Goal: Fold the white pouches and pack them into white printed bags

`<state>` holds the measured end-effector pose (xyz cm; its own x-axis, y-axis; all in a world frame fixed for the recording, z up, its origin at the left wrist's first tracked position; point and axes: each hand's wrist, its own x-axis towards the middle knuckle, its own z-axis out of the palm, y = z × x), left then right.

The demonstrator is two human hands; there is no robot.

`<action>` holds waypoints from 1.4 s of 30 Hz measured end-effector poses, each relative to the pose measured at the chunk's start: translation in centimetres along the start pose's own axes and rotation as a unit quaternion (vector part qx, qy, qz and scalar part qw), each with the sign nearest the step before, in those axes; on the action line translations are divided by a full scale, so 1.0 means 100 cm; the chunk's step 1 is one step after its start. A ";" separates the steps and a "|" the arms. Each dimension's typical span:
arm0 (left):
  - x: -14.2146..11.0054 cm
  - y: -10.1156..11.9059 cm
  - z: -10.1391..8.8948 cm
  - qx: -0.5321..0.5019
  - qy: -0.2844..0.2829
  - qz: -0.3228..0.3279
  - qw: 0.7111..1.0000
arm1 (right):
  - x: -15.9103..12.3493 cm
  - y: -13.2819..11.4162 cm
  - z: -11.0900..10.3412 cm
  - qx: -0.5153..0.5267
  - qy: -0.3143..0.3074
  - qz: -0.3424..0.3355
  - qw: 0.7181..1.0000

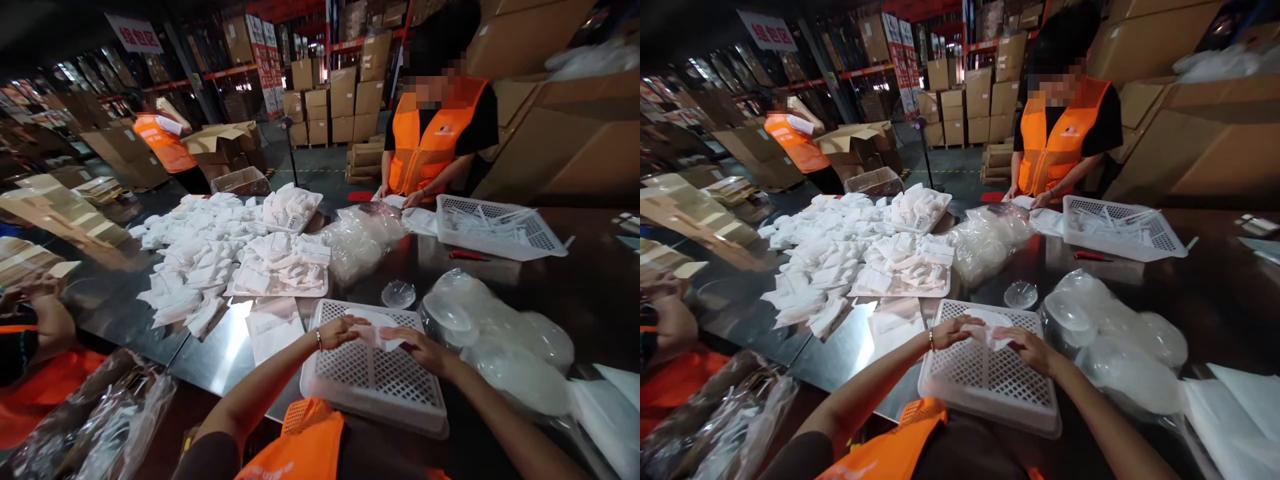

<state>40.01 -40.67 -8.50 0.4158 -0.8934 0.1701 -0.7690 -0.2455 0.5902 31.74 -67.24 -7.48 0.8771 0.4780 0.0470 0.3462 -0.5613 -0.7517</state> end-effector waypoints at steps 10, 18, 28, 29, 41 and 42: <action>-0.018 -0.018 0.042 0.153 -0.146 0.130 0.969 | -0.015 0.028 0.051 -0.088 -0.113 -0.052 0.988; -0.036 0.000 0.067 -0.007 0.058 -0.021 0.998 | -0.037 0.019 0.079 0.039 0.229 0.102 0.967; -0.020 0.043 0.098 -0.071 0.277 -0.367 0.885 | -0.025 0.002 0.124 -0.029 0.504 0.300 0.809; -0.017 0.042 0.099 -0.061 0.271 -0.376 0.884 | -0.022 0.001 0.124 -0.031 0.509 0.305 0.804; -0.009 0.013 0.098 -0.020 0.253 -0.435 0.864 | -0.007 0.010 0.118 -0.086 0.516 0.347 0.779; -0.010 0.011 0.098 -0.007 0.245 -0.430 0.869 | -0.007 0.011 0.118 -0.091 0.512 0.348 0.780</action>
<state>33.98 -43.74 -15.74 0.9932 -0.1139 -0.0257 -0.0669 -0.7354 0.6744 27.58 -60.25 -16.13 0.6485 -0.7224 0.2400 -0.3717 -0.5757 -0.7283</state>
